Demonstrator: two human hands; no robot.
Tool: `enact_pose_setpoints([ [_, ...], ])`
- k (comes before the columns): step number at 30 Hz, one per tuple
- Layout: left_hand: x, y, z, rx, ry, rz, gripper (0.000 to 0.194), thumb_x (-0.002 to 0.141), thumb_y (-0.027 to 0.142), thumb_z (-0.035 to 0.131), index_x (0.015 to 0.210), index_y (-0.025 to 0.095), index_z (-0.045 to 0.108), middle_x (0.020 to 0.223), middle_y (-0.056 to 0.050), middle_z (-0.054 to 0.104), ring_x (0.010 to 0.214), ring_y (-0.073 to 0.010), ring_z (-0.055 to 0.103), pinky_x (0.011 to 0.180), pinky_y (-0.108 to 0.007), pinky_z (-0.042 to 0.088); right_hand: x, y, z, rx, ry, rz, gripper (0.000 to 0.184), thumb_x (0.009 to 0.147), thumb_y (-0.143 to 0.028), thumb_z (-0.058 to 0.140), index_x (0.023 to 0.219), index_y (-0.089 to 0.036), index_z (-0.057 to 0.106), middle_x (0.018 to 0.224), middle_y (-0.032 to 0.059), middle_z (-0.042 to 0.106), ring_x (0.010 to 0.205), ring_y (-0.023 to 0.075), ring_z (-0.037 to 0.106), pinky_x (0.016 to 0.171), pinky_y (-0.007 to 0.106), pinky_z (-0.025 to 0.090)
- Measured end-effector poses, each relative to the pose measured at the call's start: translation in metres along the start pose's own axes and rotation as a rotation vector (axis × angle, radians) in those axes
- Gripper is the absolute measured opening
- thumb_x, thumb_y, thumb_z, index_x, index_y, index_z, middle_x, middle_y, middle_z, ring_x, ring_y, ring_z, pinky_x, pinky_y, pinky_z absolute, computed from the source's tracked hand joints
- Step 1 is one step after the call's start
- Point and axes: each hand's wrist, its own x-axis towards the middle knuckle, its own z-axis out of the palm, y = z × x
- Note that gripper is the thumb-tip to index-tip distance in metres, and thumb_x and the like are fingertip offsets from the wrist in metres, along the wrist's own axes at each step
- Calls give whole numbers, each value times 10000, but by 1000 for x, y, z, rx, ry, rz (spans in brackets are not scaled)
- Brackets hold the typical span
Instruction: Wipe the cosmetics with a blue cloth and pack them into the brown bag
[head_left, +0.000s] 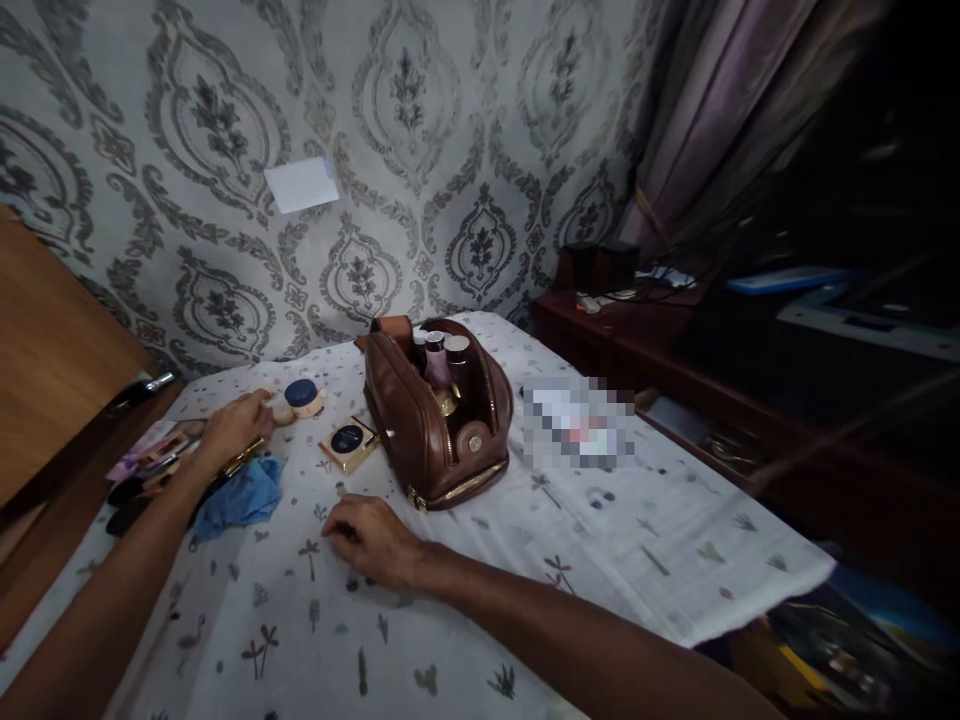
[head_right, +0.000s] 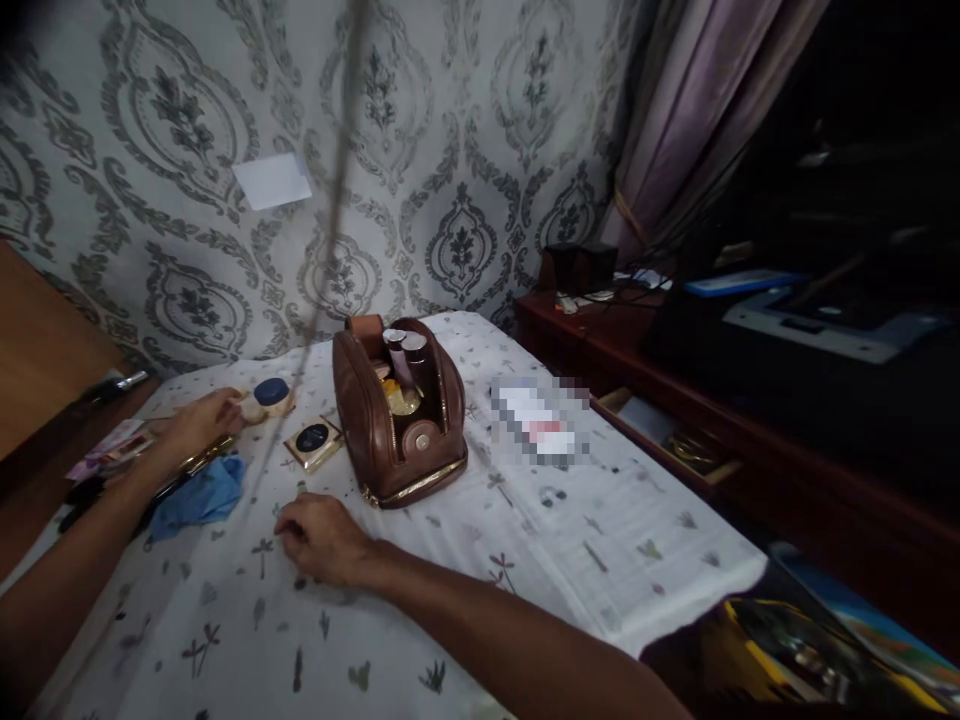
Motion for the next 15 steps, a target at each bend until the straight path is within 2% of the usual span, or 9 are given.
enact_pose_setpoints([
  [4, -12, 20, -2, 66, 47, 16, 383, 874, 383, 423, 1127, 210, 652, 1093, -130, 715, 972, -321, 672, 829, -391, 483, 1, 0, 1, -3, 3, 7, 180, 778, -43, 609, 849, -179, 702, 842, 17, 670, 770, 141, 604, 748, 229, 473],
  [7, -20, 21, -4, -57, 78, 0, 341, 845, 379, 468, 1054, 220, 686, 987, -86, 738, 925, -290, 673, 847, -371, 495, 2, 1, 1, 3, -1, -5, 191, 773, -33, 600, 843, -182, 699, 828, 11, 659, 756, 140, 595, 734, 232, 463],
  [10, -29, 10, -7, -257, 169, -42, 352, 862, 370, 451, 1093, 215, 667, 930, -47, 734, 929, -247, 666, 860, -334, 511, 2, 2, 1, 9, -3, -14, 200, 764, -12, 592, 840, -166, 694, 808, 13, 644, 745, 143, 582, 730, 241, 452],
  [15, -42, -21, -10, -238, 335, -205, 448, 946, 307, 282, 1242, 116, 559, 1194, -129, 661, 1075, -216, 628, 927, -317, 501, 1, 2, 0, 23, -18, -32, 211, 768, 3, 576, 848, -156, 689, 803, 12, 628, 725, 136, 554, 710, 240, 429],
])
